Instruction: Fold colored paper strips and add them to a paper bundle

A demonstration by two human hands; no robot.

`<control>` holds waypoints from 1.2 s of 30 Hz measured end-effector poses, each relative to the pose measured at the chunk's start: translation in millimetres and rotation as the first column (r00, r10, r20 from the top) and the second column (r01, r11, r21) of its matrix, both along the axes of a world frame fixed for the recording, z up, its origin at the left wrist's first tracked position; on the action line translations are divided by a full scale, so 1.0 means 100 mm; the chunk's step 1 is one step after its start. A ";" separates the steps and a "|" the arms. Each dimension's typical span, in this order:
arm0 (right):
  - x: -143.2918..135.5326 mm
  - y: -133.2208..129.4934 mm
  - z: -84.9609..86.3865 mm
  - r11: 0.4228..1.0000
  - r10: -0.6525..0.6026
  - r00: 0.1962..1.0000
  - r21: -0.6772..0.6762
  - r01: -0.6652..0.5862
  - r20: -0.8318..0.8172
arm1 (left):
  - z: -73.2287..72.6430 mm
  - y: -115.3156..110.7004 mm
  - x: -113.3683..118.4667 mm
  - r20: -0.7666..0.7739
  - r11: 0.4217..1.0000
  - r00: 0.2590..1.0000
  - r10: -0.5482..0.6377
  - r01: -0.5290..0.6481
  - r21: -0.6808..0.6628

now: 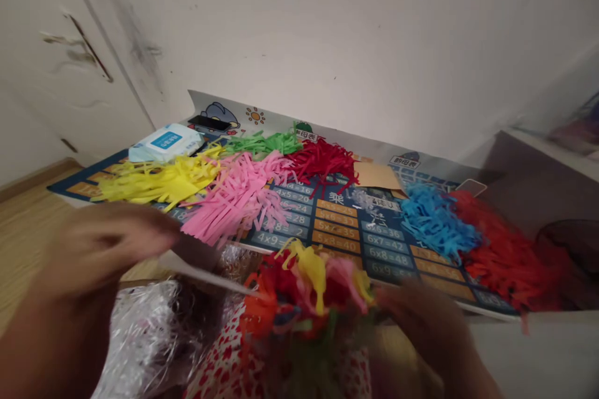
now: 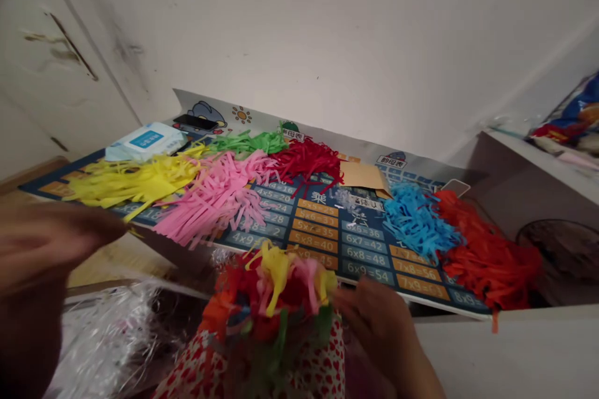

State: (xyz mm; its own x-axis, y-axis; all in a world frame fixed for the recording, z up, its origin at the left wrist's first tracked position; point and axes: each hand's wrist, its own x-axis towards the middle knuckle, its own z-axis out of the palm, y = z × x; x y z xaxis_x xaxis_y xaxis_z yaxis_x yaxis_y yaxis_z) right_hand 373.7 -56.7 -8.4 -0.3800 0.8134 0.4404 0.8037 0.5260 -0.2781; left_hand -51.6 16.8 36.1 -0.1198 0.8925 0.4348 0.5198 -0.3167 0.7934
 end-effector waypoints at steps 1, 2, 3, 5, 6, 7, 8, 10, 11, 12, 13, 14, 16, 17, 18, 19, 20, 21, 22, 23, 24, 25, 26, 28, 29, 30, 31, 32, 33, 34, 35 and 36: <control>-0.01 0.03 -0.01 1.000 -0.001 1.000 -0.002 0.001 0.003 | -0.01 0.05 0.02 -0.047 0.999 0.998 -0.045 0.044 -0.024; -0.03 0.06 -0.04 1.000 -0.012 1.000 -0.013 0.012 0.000 | -0.03 0.09 0.04 -0.084 0.997 0.994 -0.069 0.066 -0.036; -0.04 0.08 -0.07 0.999 -0.028 1.000 -0.028 0.027 -0.009 | -0.05 0.13 0.06 -0.115 0.993 0.987 -0.116 0.112 -0.044; -0.04 0.09 -0.14 0.997 -0.048 0.998 -0.057 0.045 -0.040 | -0.09 0.18 0.08 -0.143 0.988 0.978 -0.153 0.152 -0.018; -0.04 0.08 -0.17 0.996 -0.053 0.997 -0.069 0.049 -0.057 | -0.11 0.19 0.09 -0.161 0.982 0.969 -0.187 0.187 -0.017; -0.04 0.07 -0.20 0.996 -0.052 0.996 -0.083 0.045 -0.075 | -0.13 0.20 0.09 -0.183 0.974 0.957 -0.225 0.223 -0.032; -0.03 0.06 -0.22 0.994 -0.051 0.994 -0.099 0.042 -0.095 | -0.15 0.20 0.09 -0.208 0.961 0.939 -0.275 0.266 -0.072; -0.03 0.04 -0.26 0.987 -0.043 0.990 -0.161 0.022 -0.131 | -0.20 0.21 0.12 -0.253 0.915 0.883 -0.396 0.356 -0.190; -0.04 0.03 -0.28 0.979 -0.048 0.988 -0.201 0.018 -0.144 | -0.23 0.22 0.14 -0.264 0.887 0.854 -0.448 0.388 -0.249; -0.05 0.02 -0.29 0.970 -0.058 0.987 -0.241 0.020 -0.152 | -0.27 0.22 0.16 -0.269 0.859 0.828 -0.492 0.413 -0.301; -0.06 0.01 -0.32 0.961 -0.065 0.985 -0.275 0.020 -0.157 | -0.31 0.23 0.18 -0.265 0.828 0.800 -0.538 0.442 -0.345; -0.07 0.00 -0.34 0.952 -0.070 0.985 -0.305 0.018 -0.160 | -0.35 0.23 0.20 -0.254 0.794 0.772 -0.582 0.474 -0.381; -0.08 -0.03 -0.38 0.941 -0.077 0.982 -0.337 0.015 -0.172 | -0.44 0.25 0.22 -0.214 0.720 0.715 -0.666 0.540 -0.436; -0.08 -0.05 -0.41 0.938 -0.079 0.981 -0.346 0.014 -0.175 | -0.47 0.25 0.21 -0.197 0.688 0.689 -0.697 0.566 -0.453; -0.07 -0.06 -0.43 0.937 -0.080 0.982 -0.348 0.015 -0.173 | -0.50 0.26 0.20 -0.190 0.662 0.665 -0.722 0.586 -0.468; -0.06 -0.08 -0.45 0.939 -0.085 0.982 -0.344 0.023 -0.166 | -0.51 0.27 0.19 -0.191 0.643 0.644 -0.741 0.596 -0.480; -0.05 -0.09 -0.47 0.942 -0.091 0.985 -0.334 0.037 -0.148 | -0.52 0.27 0.17 -0.200 0.635 0.632 -0.749 0.598 -0.489; -0.03 -0.09 -0.49 0.946 -0.093 0.988 -0.319 0.050 -0.121 | -0.53 0.28 0.16 -0.211 0.633 0.623 -0.753 0.596 -0.494; -0.01 -0.10 -0.51 0.953 -0.092 0.992 -0.298 0.061 -0.091 | -0.52 0.28 0.15 -0.226 0.636 0.618 -0.753 0.595 -0.491; 0.00 -0.10 -0.54 0.959 -0.089 0.994 -0.274 0.068 -0.063 | -0.53 0.28 0.15 -0.239 0.643 0.616 -0.750 0.597 -0.479; 0.01 -0.10 -0.56 0.965 -0.088 0.995 -0.250 0.075 -0.040 | -0.53 0.28 0.15 -0.244 0.650 0.617 -0.748 0.605 -0.461; 0.02 -0.10 -0.59 0.969 -0.089 0.996 -0.232 0.080 -0.027 | -0.55 0.27 0.17 -0.238 0.650 0.619 -0.749 0.617 -0.443; 0.01 -0.10 -0.61 0.972 -0.089 0.996 -0.220 0.082 -0.026 | -0.57 0.26 0.19 -0.211 0.642 0.621 -0.755 0.635 -0.430; -0.02 -0.11 -0.65 0.967 -0.095 0.993 -0.242 0.076 -0.066 | -0.65 0.22 0.26 -0.088 0.609 0.638 -0.765 0.672 -0.422; -0.05 -0.12 -0.67 0.958 -0.102 0.990 -0.279 0.070 -0.099 | -0.71 0.20 0.31 0.003 0.587 0.649 -0.760 0.689 -0.425; -0.08 -0.13 -0.68 0.942 -0.117 0.984 -0.328 0.067 -0.135 | -0.77 0.17 0.36 0.099 0.567 0.660 -0.744 0.703 -0.429; -0.12 -0.15 -0.69 0.922 -0.140 0.976 -0.382 0.067 -0.167 | -0.82 0.14 0.41 0.193 0.548 0.667 -0.720 0.716 -0.432; -0.15 -0.16 -0.70 0.897 -0.173 0.966 -0.436 0.074 -0.190 | -0.88 0.11 0.46 0.277 0.530 0.667 -0.692 0.730 -0.432; -0.18 -0.17 -0.70 0.872 -0.206 0.957 -0.481 0.086 -0.203 | -0.92 0.09 0.50 0.342 0.510 0.662 -0.667 0.740 -0.439; -0.20 -0.18 -0.70 0.852 -0.234 0.950 -0.513 0.098 -0.206 | -0.96 0.06 0.54 0.378 0.492 0.661 -0.649 0.743 -0.454; -0.21 -0.19 -0.71 0.840 -0.250 0.946 -0.532 0.106 -0.205 | -0.99 0.04 0.58 0.379 0.485 0.668 -0.641 0.735 -0.475; -0.22 -0.19 -0.71 0.836 -0.254 0.946 -0.538 0.109 -0.203 | -1.01 0.02 0.62 0.343 0.493 0.685 -0.643 0.713 -0.499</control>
State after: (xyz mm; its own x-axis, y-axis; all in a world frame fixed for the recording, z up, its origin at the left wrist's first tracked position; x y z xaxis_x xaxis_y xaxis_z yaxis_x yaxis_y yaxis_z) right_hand 351.4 -76.0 -79.2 -0.1361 0.9907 -0.0001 0.7325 0.1006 -0.6733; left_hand 10.2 18.3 -64.8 0.6201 0.7718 -0.1406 0.2503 -0.0249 0.9678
